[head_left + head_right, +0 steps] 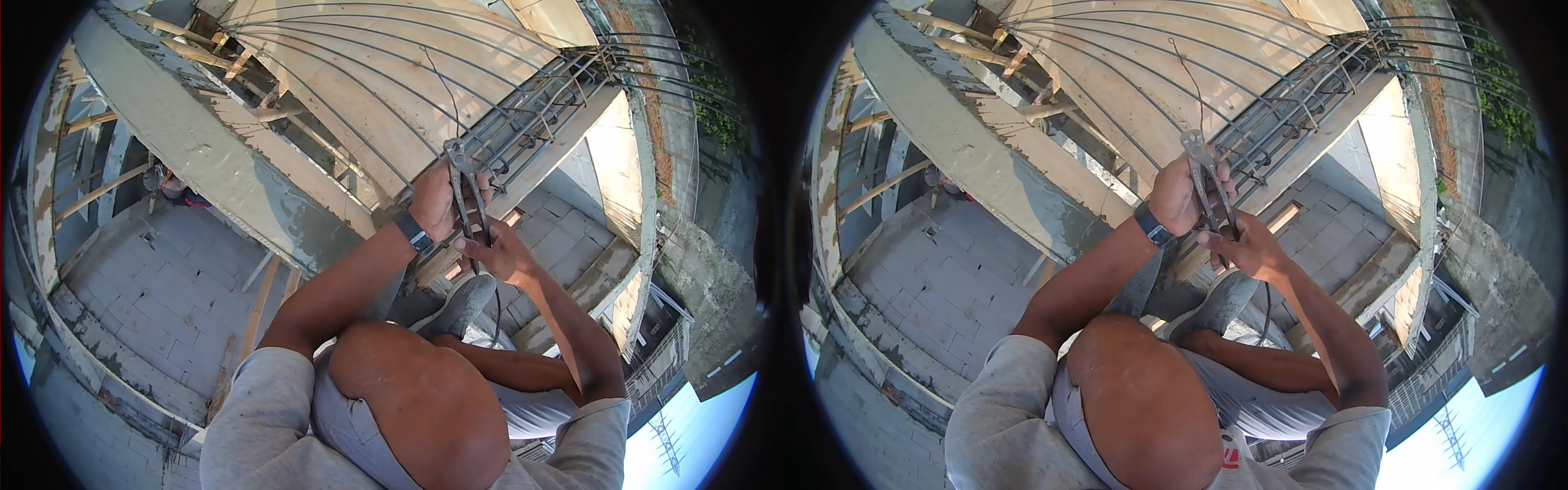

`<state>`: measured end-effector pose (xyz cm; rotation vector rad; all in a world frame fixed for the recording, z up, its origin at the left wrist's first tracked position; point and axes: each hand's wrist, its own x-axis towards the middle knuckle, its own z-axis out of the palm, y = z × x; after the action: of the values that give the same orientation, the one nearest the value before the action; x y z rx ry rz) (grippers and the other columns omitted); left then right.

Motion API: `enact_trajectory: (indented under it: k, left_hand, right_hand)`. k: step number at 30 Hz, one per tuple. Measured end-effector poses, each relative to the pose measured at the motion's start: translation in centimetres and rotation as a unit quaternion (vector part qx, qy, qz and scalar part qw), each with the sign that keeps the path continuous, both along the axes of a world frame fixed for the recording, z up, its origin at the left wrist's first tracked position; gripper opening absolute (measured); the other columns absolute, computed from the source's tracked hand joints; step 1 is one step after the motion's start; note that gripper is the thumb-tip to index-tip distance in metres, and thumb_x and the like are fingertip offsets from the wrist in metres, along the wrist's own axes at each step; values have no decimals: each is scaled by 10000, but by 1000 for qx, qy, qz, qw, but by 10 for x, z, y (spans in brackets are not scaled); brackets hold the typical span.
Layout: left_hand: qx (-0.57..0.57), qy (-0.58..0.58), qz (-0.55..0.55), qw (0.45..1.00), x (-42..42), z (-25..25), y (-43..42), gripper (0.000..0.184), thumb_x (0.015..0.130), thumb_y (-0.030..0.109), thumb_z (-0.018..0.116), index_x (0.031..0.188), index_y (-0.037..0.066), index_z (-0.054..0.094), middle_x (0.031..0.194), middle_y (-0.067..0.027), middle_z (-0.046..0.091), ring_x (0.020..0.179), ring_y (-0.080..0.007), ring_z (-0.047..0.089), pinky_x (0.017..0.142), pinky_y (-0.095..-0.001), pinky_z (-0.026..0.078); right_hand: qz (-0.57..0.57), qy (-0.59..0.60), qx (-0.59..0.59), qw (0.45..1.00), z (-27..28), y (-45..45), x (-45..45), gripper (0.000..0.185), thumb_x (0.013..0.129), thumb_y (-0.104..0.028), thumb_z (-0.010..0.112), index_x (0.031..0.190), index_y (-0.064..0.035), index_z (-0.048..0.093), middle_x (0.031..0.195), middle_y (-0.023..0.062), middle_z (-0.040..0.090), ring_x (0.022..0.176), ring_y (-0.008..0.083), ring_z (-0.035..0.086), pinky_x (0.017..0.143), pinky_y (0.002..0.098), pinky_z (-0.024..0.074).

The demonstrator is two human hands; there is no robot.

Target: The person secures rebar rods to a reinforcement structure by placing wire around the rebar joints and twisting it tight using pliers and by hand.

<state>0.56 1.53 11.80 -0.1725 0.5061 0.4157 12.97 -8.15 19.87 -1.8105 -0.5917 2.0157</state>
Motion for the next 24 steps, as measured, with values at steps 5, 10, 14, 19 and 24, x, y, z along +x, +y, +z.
enact_trajectory:
  k: [5,10,14,19,24]
  left_hand:
    - [87,100,-30,991,-6,2,4,225,1008,327,476,972,119,554,798,-62,649,661,-209,601,605,-351,523]
    - [373,371,-102,844,-28,-56,27,272,1003,284,453,900,58,563,783,-83,674,667,-203,628,651,-348,519]
    - [482,414,-256,729,-39,-95,21,334,962,352,529,928,32,619,829,-109,697,702,-215,640,682,-371,507]
    - [590,388,-389,592,-29,-112,-10,353,932,362,553,1007,26,633,918,-201,698,902,-374,666,784,-466,507]
    - [604,371,-358,608,-29,-132,-26,371,909,376,584,1021,25,630,964,-214,692,947,-388,658,826,-460,510]
  right_hand:
    - [76,-80,76,991,-10,-9,4,326,963,-243,612,1193,-15,581,738,40,621,646,114,567,598,284,453]
    - [153,-197,118,961,5,-18,30,520,935,-141,606,1438,-146,471,878,34,658,688,136,605,675,314,509]
    - [534,-394,78,743,24,-7,49,584,893,-119,606,1451,-179,444,1151,113,613,954,248,631,757,382,550]
    - [631,-513,118,570,2,-9,21,557,900,-172,586,1440,-190,452,1353,213,476,1281,403,446,918,492,525]
    - [670,-521,123,515,-18,1,-10,560,885,-224,597,1419,-120,463,1390,203,462,1348,401,377,1045,546,406]
